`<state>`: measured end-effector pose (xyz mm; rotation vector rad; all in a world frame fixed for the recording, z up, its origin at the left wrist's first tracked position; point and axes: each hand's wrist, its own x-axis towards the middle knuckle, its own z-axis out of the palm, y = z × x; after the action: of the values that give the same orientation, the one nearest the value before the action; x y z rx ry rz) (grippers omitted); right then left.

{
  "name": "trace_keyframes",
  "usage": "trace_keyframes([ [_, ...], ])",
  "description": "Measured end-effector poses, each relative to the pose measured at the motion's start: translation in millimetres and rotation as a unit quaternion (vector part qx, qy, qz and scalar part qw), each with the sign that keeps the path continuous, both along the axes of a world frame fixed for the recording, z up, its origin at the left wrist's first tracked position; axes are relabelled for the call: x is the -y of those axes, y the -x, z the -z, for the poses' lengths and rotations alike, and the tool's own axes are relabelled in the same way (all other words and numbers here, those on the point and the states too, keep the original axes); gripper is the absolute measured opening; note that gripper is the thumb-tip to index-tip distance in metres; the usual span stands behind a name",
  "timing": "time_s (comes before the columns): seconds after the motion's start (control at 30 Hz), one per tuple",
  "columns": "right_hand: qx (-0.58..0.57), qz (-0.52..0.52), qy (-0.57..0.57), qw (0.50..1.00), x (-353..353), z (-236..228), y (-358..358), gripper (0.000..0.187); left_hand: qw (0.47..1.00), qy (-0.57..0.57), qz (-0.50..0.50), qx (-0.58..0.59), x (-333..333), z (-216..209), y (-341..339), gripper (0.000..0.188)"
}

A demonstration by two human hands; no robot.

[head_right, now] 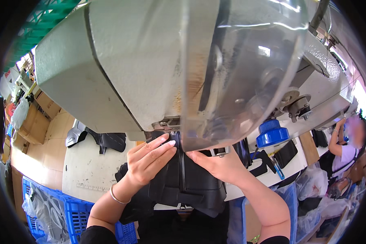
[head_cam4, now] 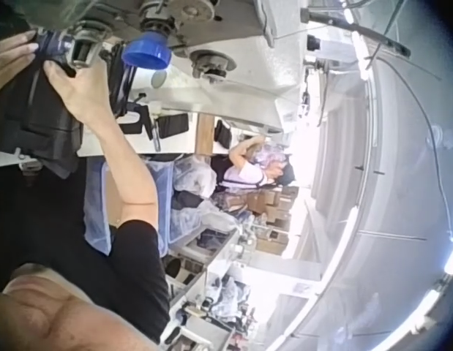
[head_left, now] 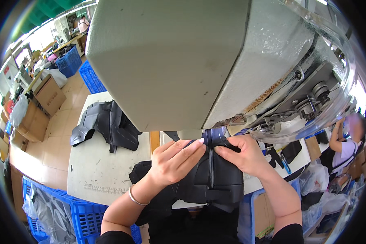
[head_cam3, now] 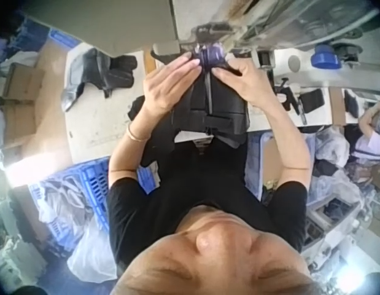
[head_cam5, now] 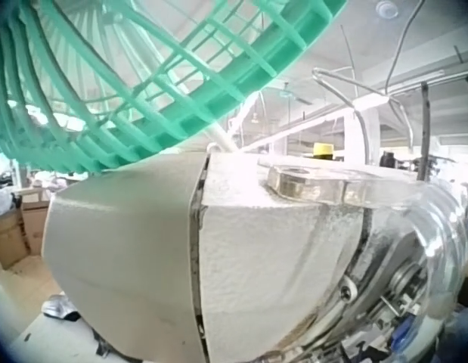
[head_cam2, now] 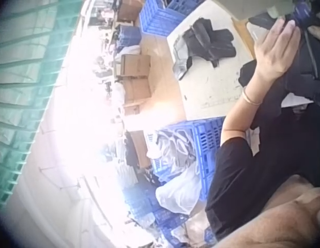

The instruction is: Sewing leather shoe upper components together using an industrial sewing machine.

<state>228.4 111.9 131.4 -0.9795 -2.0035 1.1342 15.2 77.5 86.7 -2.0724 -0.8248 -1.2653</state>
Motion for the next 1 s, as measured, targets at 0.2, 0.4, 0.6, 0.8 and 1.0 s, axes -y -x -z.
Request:
trace_keyframes([
  [0.2, 0.0, -0.004, 0.05, 0.999, -4.2, 0.1, -2.9, 0.02, 1.0, 0.018, -0.006, 0.012, 2.1, -3.3, -3.0, 0.026],
  [0.4, 0.012, -0.014, 0.055, 0.998, -12.2, 8.1, -6.4, 0.025, 1.0, 0.023, 0.001, 0.018, -3.1, -2.4, -2.0, 0.028],
  [0.6, 0.052, -0.028, 0.037, 0.998, -23.6, 15.6, -11.3, 0.03, 0.999, 0.04, -0.002, 0.021, -3.4, -5.8, -2.0, 0.029],
  [0.8, 0.043, -0.037, -0.089, 0.994, -30.8, 19.5, -8.2, 0.029, 0.997, 0.047, 0.017, 0.053, -10.3, -6.7, -1.0, 0.026],
  [1.0, 0.097, -0.036, -0.055, 0.993, -31.3, 7.5, -5.9, 0.038, 0.997, 0.069, 0.017, 0.018, -7.9, -3.8, 8.4, 0.029],
])
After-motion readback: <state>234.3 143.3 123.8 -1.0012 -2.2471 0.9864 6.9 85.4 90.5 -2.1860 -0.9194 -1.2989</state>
